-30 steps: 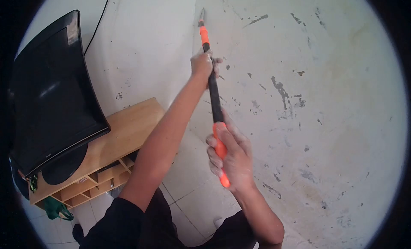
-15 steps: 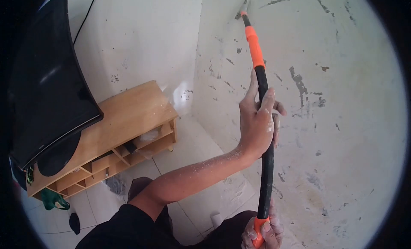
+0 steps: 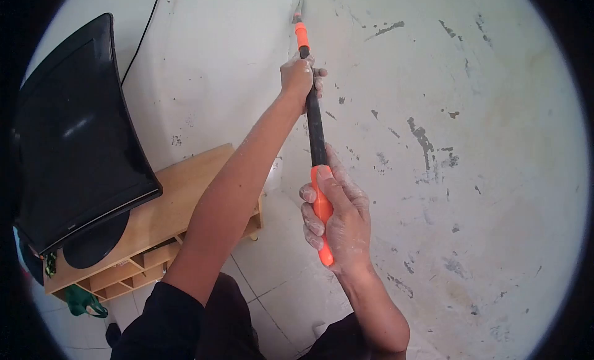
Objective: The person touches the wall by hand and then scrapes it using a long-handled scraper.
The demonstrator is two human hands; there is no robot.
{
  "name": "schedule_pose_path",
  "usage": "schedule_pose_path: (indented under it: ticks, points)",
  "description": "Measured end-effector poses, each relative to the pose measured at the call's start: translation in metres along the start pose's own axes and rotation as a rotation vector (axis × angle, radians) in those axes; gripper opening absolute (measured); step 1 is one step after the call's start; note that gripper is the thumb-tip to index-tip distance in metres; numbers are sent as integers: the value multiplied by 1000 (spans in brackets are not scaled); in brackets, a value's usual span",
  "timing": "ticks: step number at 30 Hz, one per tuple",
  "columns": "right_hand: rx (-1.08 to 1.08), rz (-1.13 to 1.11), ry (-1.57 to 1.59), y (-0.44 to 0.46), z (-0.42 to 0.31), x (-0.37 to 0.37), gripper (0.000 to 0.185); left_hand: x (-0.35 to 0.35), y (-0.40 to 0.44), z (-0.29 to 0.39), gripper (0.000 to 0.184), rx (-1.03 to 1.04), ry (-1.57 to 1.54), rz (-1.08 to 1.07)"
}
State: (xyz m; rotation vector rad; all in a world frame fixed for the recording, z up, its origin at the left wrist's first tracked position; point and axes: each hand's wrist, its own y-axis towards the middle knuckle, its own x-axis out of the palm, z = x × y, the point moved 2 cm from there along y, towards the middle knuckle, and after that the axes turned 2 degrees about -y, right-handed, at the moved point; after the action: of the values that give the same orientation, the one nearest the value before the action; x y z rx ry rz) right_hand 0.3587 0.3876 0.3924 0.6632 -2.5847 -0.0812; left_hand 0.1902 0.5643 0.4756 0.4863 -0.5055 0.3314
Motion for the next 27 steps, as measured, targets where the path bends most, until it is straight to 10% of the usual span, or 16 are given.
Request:
schedule_pose_path:
  ticks: [15, 17, 20, 21, 27]
  points:
    - [46, 347, 37, -208, 42, -130, 66, 60, -207, -108, 60, -29, -223, -55]
    - [125, 343, -42, -195, 36, -120, 32, 52, -200, -106, 61, -87, -218, -71]
    - [132, 294, -71, -153, 32, -112, 30, 41, -167, -99, 60, -39, -183, -46]
    - [77, 241, -17, -136, 30, -110, 63, 37, -145, -106, 57, 78, -167, -39]
    - [109, 70, -104, -32, 13, -49, 61, -11, -33, -68, 27, 1, -13, 112]
